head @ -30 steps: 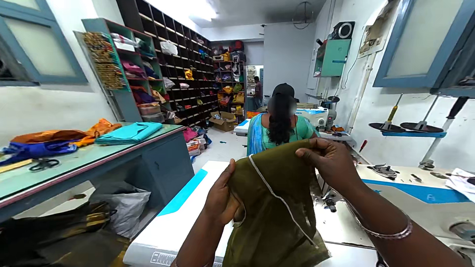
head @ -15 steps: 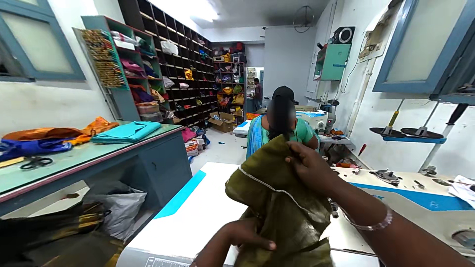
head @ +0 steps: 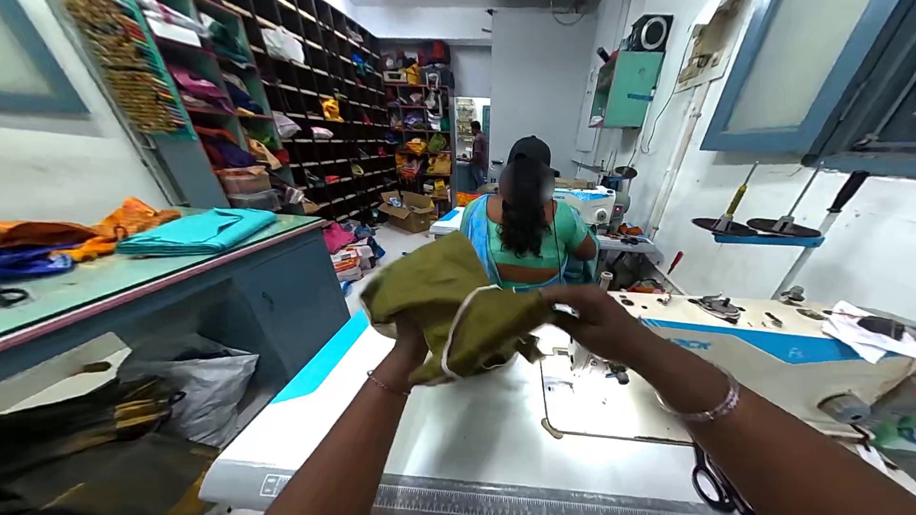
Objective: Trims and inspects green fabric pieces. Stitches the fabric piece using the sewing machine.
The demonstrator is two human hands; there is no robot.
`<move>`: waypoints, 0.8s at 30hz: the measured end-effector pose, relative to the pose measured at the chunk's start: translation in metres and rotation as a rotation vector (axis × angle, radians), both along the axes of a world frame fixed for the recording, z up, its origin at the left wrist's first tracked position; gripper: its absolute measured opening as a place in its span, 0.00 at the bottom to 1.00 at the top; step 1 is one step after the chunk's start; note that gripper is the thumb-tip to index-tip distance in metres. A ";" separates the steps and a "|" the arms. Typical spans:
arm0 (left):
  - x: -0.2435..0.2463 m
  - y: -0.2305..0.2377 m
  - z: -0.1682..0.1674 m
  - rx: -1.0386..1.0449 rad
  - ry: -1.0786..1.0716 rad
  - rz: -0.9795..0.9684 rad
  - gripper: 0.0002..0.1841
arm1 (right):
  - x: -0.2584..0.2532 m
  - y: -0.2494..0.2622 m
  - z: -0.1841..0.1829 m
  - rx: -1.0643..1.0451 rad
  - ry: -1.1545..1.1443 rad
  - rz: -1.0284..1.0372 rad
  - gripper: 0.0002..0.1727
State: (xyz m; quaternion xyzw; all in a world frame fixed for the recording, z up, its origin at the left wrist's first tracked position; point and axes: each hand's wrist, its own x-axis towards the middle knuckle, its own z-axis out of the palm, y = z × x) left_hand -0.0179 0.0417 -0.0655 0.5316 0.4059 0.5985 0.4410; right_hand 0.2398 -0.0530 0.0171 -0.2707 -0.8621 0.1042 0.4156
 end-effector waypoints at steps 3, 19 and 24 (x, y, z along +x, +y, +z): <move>-0.011 -0.008 -0.049 0.153 0.702 -0.013 0.19 | 0.029 -0.041 -0.068 -0.115 -0.145 -0.096 0.11; -0.062 -0.135 0.030 -0.319 1.568 0.349 0.11 | 0.072 -0.165 -0.230 -0.299 -0.122 -0.082 0.12; 0.025 -0.120 0.031 0.034 1.215 0.010 0.16 | 0.058 -0.146 -0.195 -0.621 0.163 -0.514 0.09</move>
